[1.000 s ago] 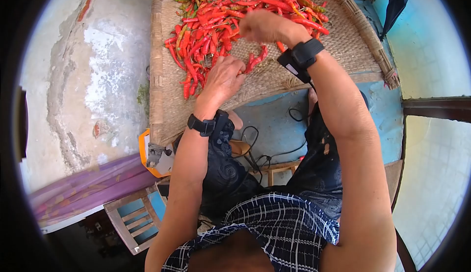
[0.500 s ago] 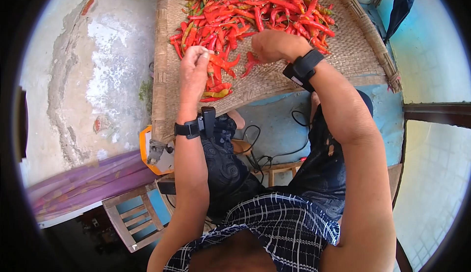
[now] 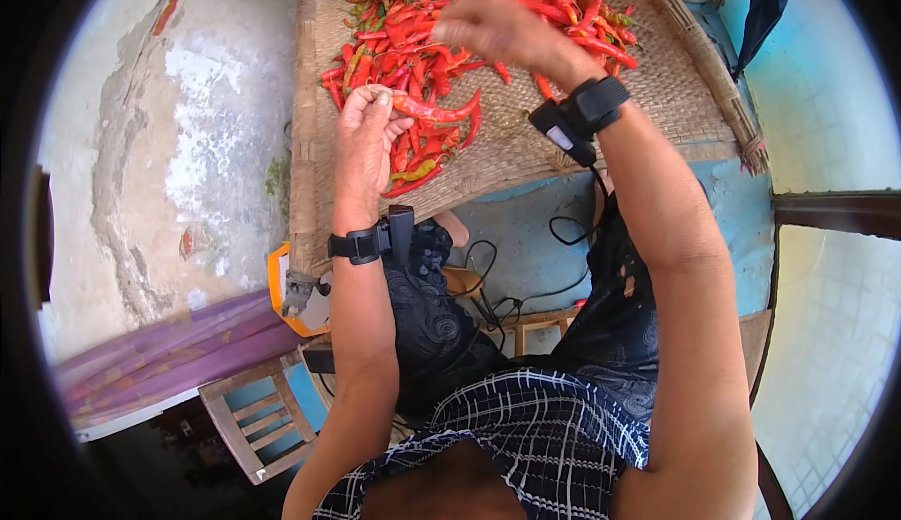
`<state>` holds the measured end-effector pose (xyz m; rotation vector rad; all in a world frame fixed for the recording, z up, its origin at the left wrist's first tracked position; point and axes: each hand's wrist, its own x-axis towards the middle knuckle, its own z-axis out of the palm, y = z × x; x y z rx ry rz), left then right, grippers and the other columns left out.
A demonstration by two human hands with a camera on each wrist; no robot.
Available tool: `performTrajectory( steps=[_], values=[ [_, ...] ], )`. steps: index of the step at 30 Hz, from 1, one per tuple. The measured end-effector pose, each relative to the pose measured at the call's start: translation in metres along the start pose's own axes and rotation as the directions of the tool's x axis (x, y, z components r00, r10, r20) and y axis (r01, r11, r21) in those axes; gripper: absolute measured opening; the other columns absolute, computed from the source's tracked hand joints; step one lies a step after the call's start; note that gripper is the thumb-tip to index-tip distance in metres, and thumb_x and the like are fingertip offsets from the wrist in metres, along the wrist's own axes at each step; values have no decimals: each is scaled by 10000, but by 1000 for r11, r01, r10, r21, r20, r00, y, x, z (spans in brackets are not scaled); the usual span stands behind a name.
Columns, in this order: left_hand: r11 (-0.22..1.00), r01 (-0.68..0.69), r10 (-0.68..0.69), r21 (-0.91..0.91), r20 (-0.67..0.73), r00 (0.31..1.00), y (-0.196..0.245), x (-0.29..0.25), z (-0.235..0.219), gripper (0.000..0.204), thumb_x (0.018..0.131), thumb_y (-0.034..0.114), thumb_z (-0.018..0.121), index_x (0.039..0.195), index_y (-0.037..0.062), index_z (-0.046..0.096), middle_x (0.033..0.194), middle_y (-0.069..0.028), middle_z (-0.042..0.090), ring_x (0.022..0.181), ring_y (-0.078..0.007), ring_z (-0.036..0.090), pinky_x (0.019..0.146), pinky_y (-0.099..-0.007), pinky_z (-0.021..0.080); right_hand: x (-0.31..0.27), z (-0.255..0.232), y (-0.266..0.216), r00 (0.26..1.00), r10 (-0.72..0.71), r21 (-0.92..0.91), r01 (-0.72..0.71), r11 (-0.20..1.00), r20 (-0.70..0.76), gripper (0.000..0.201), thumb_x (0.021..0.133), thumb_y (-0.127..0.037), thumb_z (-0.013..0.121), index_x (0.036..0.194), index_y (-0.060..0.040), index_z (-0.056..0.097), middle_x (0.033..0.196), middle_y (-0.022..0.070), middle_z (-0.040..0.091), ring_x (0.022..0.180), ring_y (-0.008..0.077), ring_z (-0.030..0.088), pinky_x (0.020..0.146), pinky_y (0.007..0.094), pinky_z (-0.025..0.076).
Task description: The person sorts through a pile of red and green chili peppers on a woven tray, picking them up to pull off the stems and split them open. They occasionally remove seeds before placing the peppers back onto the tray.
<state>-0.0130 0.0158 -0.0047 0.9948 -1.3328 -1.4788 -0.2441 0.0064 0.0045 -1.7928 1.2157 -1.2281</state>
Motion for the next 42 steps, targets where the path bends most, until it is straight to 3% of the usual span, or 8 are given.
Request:
performTrajectory(
  steps=[10,15,19,22,35,38,40,42],
  values=[
    [898,-51,44,438,27,999,-17,1,10,176,879,185,594,977,40,583,876,-53,603,759,-127,590,691,-285,497,-13,10,-15,861,150,-355,37,934,486,239,816,-207,610,729,14,590,562,102,500,523,159,463,525,328,407],
    [303,-404,114,863,388,915,-23,-5,28,217,753,181,689,884,27,610,849,-123,605,817,-279,578,736,-380,471,-3,-16,-5,946,208,124,-182,975,-247,256,770,-232,642,872,2,651,733,146,643,602,243,601,591,368,484],
    [148,-456,107,877,445,889,-38,-8,35,178,723,164,695,827,40,620,900,-125,601,900,-333,538,752,-408,451,7,-9,29,915,-25,-245,-82,966,-403,273,787,-244,638,946,-23,644,794,159,647,704,271,635,656,373,496],
    [128,-466,84,876,458,885,-43,-5,33,172,741,146,664,853,24,618,887,-132,607,898,-342,540,740,-409,453,-7,13,31,985,-49,-394,112,912,167,288,795,-130,645,1068,-45,616,854,131,639,789,253,622,726,357,497],
    [768,-93,-2,634,146,989,-19,9,-6,141,878,119,531,940,17,606,827,-29,617,783,-104,588,715,-259,478,-13,9,-2,839,254,-445,-16,895,482,151,781,-142,613,840,-6,638,768,140,616,709,210,607,622,345,470],
    [624,-220,53,750,240,969,-23,6,-6,164,834,84,563,972,6,607,842,-80,626,786,-178,607,723,-301,483,-3,-9,8,848,263,-370,-86,925,460,230,838,-213,604,931,-4,635,781,93,628,674,147,589,584,311,467],
    [540,-283,73,792,291,954,-29,4,-7,190,812,66,580,988,0,608,850,-106,630,787,-215,617,726,-322,486,-1,-15,9,970,202,218,-170,961,-136,327,843,-270,602,1032,-3,615,768,111,644,672,176,613,581,337,478],
    [384,-354,47,853,365,930,-34,3,-8,201,794,69,598,981,0,623,836,-145,623,800,-268,614,734,-351,476,7,-18,20,953,127,76,-110,991,-274,361,846,-288,606,1072,-6,600,788,116,648,690,175,618,605,334,488]
  ],
)
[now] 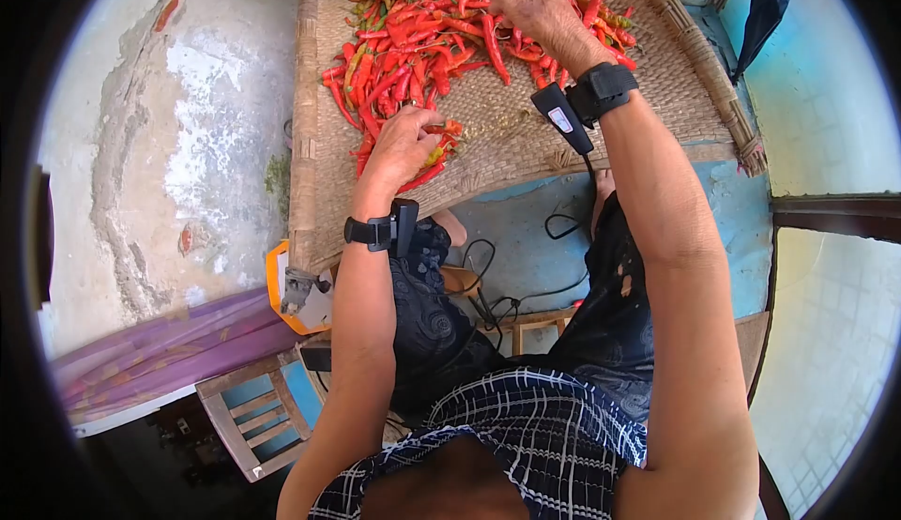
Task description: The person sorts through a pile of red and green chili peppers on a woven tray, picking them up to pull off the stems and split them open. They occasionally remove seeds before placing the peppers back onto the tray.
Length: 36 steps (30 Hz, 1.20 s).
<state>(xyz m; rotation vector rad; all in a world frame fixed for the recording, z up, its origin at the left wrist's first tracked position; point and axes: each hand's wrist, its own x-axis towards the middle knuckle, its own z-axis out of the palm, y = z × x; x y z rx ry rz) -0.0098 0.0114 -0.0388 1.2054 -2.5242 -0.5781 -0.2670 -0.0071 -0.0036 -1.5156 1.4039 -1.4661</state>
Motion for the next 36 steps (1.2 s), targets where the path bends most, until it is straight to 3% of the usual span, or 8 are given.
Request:
performTrajectory(
  steps=[3,5,7,17,19,22,31,36],
  values=[
    [999,-34,35,35,-27,999,1,2,-1,172,802,96,601,940,1,640,789,-138,611,816,-267,611,745,-351,469,-4,13,23,998,-64,-179,58,982,-26,379,830,-301,633,1082,-19,606,869,160,652,738,235,641,685,347,512],
    [998,-31,35,51,-69,997,6,5,-3,157,813,109,596,915,-1,643,789,-137,608,783,-248,609,728,-342,472,-18,29,34,846,-250,-369,447,815,472,374,827,-235,637,1128,-19,583,909,134,648,789,243,629,733,341,501],
    [997,-26,34,69,-111,993,11,6,-5,151,825,122,591,890,-4,645,789,-137,605,749,-230,607,711,-332,475,-42,41,3,765,30,-335,246,910,644,304,781,-189,665,1033,-26,617,888,168,638,781,278,623,734,366,488],
    [908,109,-207,-405,-206,956,-3,1,-24,172,841,161,618,946,25,623,786,-40,636,681,-106,574,630,-253,471,-25,34,-4,740,54,-391,290,873,670,272,784,-237,686,873,10,612,786,116,617,682,216,591,614,317,461],
    [930,257,-214,-261,183,960,7,-8,-35,199,820,182,648,920,11,627,799,-54,640,694,-106,575,644,-268,474,-13,22,-2,909,179,-31,-180,983,378,319,837,-292,641,956,2,612,841,75,642,683,125,564,580,242,453],
    [989,145,-138,-20,197,971,11,-17,-26,243,754,191,686,908,11,631,792,-87,631,732,-194,604,696,-311,476,-7,15,-5,993,106,338,-85,937,-42,491,871,-341,596,1183,32,529,907,51,646,688,85,556,567,210,458],
    [977,156,-141,-143,107,984,21,-8,-27,211,780,149,637,909,-11,594,741,-104,600,697,-204,589,665,-320,451,-52,61,-3,740,-220,-146,395,907,635,261,806,-167,643,1021,-21,614,769,112,642,661,260,594,670,350,486],
    [880,214,-210,-423,58,976,21,-7,-30,184,860,171,591,926,0,579,756,-30,591,662,-94,509,641,-243,426,-53,60,-14,767,-73,-273,313,910,638,212,775,-189,642,827,16,618,691,165,616,684,303,615,636,365,480]
  ],
)
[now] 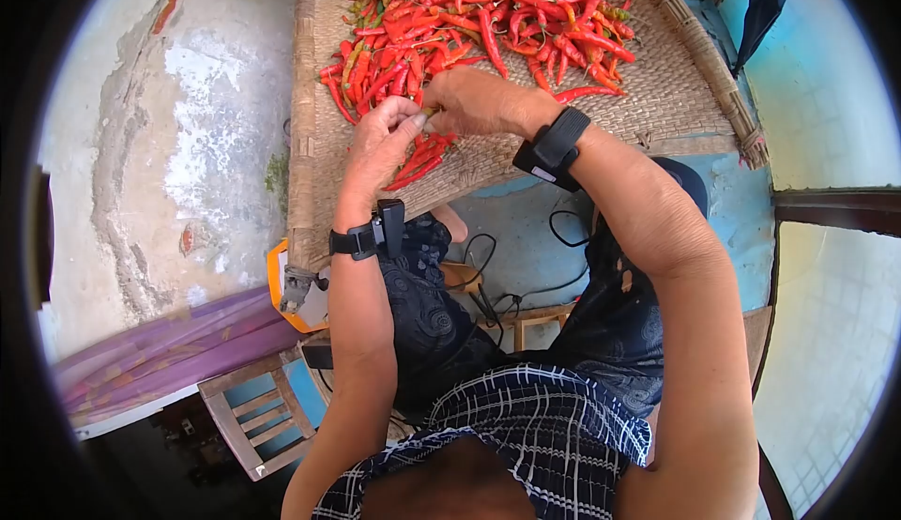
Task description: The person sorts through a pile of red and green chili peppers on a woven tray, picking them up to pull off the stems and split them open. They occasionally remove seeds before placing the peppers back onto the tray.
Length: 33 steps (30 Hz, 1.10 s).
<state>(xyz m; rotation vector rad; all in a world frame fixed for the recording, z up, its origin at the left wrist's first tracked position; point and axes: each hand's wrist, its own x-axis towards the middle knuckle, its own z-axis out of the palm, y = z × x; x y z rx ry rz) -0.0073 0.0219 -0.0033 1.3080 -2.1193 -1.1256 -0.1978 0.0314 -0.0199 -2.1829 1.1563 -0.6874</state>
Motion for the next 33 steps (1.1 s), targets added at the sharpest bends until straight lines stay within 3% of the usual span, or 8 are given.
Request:
performTrajectory(
  steps=[7,10,12,16,18,24,31,33],
  values=[
    [995,-45,24,-91,-221,975,-11,5,-1,217,860,189,602,961,-4,592,805,-37,621,704,-84,535,635,-248,439,1,-21,20,980,79,373,-142,917,180,271,892,-238,559,782,7,598,615,26,555,569,111,539,514,272,427],
    [997,28,-26,73,-30,999,-18,0,4,221,813,195,611,939,13,610,763,-125,628,697,-229,608,650,-341,468,0,-34,25,965,129,380,-211,900,230,324,895,-324,559,796,-20,614,608,2,553,528,82,503,456,237,397],
    [881,-114,48,459,152,987,-18,-3,10,245,772,202,636,921,10,614,782,-162,634,739,-317,617,662,-398,470,0,-34,24,954,156,378,-247,892,255,341,895,-356,558,801,-34,620,604,-2,550,516,71,491,439,226,385],
    [870,-132,54,474,175,983,-7,-2,15,289,740,195,671,942,-3,613,768,-151,635,743,-279,624,662,-359,465,0,-30,18,961,150,493,-249,834,231,357,892,-389,564,776,-54,607,603,-12,555,495,49,476,412,198,358],
    [881,-11,-86,473,182,979,0,-2,14,290,731,209,678,924,1,620,732,-131,635,717,-272,624,651,-366,461,-1,-31,17,969,139,545,-230,806,204,353,890,-393,568,777,-60,603,604,-18,556,491,45,475,413,192,358],
    [886,-70,9,458,134,991,-3,-3,15,271,727,224,678,900,19,646,715,-126,629,685,-271,617,647,-367,457,0,-34,19,969,179,669,-246,701,169,346,884,-407,574,830,-67,609,611,-32,560,499,29,479,425,179,368],
    [892,-171,115,418,156,981,-8,-3,14,230,738,162,654,910,10,645,755,-140,636,681,-261,614,663,-349,466,4,-44,28,956,293,625,-216,750,-21,334,889,-389,549,852,-64,615,689,7,607,550,56,496,501,201,411],
    [902,-67,-15,426,187,982,-5,-3,12,195,751,123,635,905,3,641,769,-145,639,687,-252,616,658,-341,468,13,-46,38,845,404,892,170,418,-350,319,884,-362,569,938,-49,596,750,38,628,573,74,515,523,216,435]
  ],
)
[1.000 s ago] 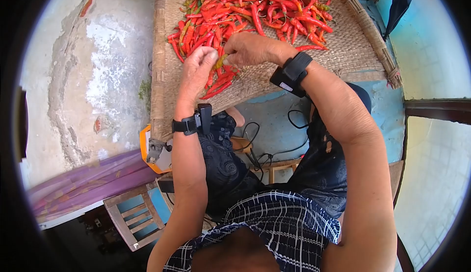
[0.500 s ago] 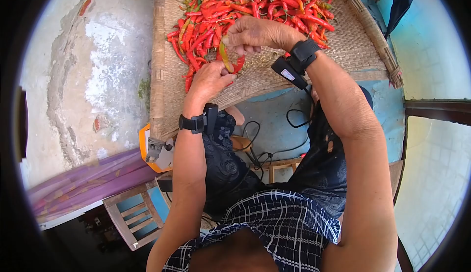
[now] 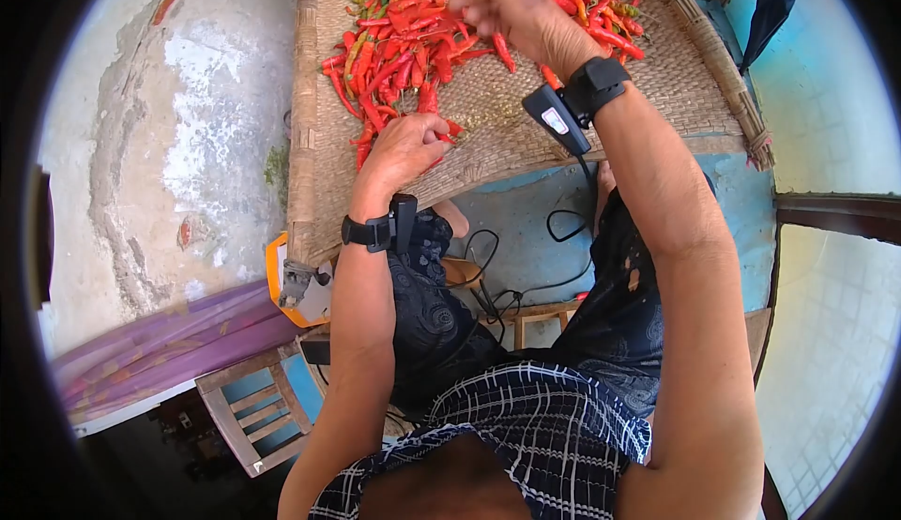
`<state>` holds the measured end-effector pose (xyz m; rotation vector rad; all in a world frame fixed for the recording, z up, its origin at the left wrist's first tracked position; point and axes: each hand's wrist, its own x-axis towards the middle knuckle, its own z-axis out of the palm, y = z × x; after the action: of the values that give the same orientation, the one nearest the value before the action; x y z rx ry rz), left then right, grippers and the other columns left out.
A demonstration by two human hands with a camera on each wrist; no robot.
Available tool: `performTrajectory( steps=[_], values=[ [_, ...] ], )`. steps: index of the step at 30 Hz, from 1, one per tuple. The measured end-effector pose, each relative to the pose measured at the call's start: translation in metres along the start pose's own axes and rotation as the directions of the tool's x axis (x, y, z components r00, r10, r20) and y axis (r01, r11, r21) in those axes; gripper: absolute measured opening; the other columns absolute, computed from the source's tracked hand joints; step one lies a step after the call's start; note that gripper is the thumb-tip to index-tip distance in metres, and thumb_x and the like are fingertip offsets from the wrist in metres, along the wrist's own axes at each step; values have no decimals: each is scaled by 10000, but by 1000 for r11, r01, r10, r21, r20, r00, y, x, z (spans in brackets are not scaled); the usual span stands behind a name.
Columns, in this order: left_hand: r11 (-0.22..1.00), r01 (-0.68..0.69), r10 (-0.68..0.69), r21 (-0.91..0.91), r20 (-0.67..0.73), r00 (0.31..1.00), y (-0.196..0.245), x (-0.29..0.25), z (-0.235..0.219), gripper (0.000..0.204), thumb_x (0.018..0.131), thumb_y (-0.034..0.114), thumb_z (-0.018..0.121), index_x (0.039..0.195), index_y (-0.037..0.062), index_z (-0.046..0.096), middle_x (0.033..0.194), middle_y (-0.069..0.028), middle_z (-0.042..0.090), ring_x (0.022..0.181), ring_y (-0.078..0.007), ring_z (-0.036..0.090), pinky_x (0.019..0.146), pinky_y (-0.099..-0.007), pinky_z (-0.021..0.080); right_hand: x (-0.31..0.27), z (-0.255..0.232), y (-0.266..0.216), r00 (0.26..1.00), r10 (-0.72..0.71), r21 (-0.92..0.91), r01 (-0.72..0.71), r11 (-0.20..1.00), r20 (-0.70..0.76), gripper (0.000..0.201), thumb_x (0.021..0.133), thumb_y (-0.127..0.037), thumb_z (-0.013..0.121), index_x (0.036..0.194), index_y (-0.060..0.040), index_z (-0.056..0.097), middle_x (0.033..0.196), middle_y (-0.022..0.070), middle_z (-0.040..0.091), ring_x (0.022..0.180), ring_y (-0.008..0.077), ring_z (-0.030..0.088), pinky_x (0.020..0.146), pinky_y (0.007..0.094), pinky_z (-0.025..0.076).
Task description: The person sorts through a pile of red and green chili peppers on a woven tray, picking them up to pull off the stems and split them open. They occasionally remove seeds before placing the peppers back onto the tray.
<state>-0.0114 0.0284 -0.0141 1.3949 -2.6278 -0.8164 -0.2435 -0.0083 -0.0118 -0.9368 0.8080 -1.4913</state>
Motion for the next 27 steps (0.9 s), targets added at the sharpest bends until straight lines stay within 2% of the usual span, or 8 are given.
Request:
performTrajectory(
  steps=[2,4,11,16,19,21,24,27],
  values=[
    [998,-42,41,-35,-45,998,-11,5,6,182,760,111,627,906,2,639,756,-129,637,686,-223,614,651,-327,468,-1,-2,-2,990,-27,37,32,999,-142,319,922,-324,528,1038,-26,535,820,34,610,652,74,540,556,223,463],
    [994,-88,82,-66,-90,993,-9,7,2,170,769,98,618,907,1,637,743,-113,635,684,-195,612,643,-313,469,1,-10,6,960,-74,-480,-67,875,-269,359,924,-324,525,1103,-12,516,888,58,622,667,82,552,575,222,476],
    [643,-65,-210,-763,-258,943,-5,12,-7,148,880,126,551,976,25,602,794,-9,609,653,-88,554,599,-222,469,-37,34,25,886,232,-664,106,740,401,332,865,-310,614,932,15,598,714,77,599,620,106,562,522,289,470],
    [496,-101,-181,-862,-216,959,0,9,-7,172,912,131,537,1036,18,574,831,-25,615,701,-77,568,627,-216,479,-36,40,27,922,250,-646,-1,764,295,287,855,-279,626,897,4,607,631,51,588,514,115,553,480,267,454],
    [676,-71,-274,-733,-340,900,-10,11,-7,169,886,118,559,1036,45,584,826,-65,634,676,-151,596,636,-259,493,-32,31,10,887,372,-701,-82,709,273,238,890,-267,593,909,-31,608,659,7,575,563,69,534,510,213,437],
    [996,-64,85,63,-443,893,-26,11,1,229,823,71,578,1050,92,595,887,-114,631,746,-267,613,686,-337,502,-21,18,7,955,219,-547,-76,833,201,245,889,-270,594,921,-27,604,676,10,578,589,74,544,536,213,446],
    [967,-99,178,236,-341,923,-21,9,9,303,751,29,584,1036,127,614,943,-134,599,851,-337,585,738,-398,485,2,2,2,961,-11,137,50,989,-276,321,887,-315,594,983,-9,608,775,44,642,683,116,596,627,234,483],
    [943,-56,149,327,-269,952,-21,13,11,279,737,41,588,999,131,630,909,-126,576,887,-326,580,735,-428,477,0,-10,3,964,89,-4,-93,996,-249,281,894,-269,570,1004,-12,605,799,57,656,639,112,572,555,225,460]
  ],
)
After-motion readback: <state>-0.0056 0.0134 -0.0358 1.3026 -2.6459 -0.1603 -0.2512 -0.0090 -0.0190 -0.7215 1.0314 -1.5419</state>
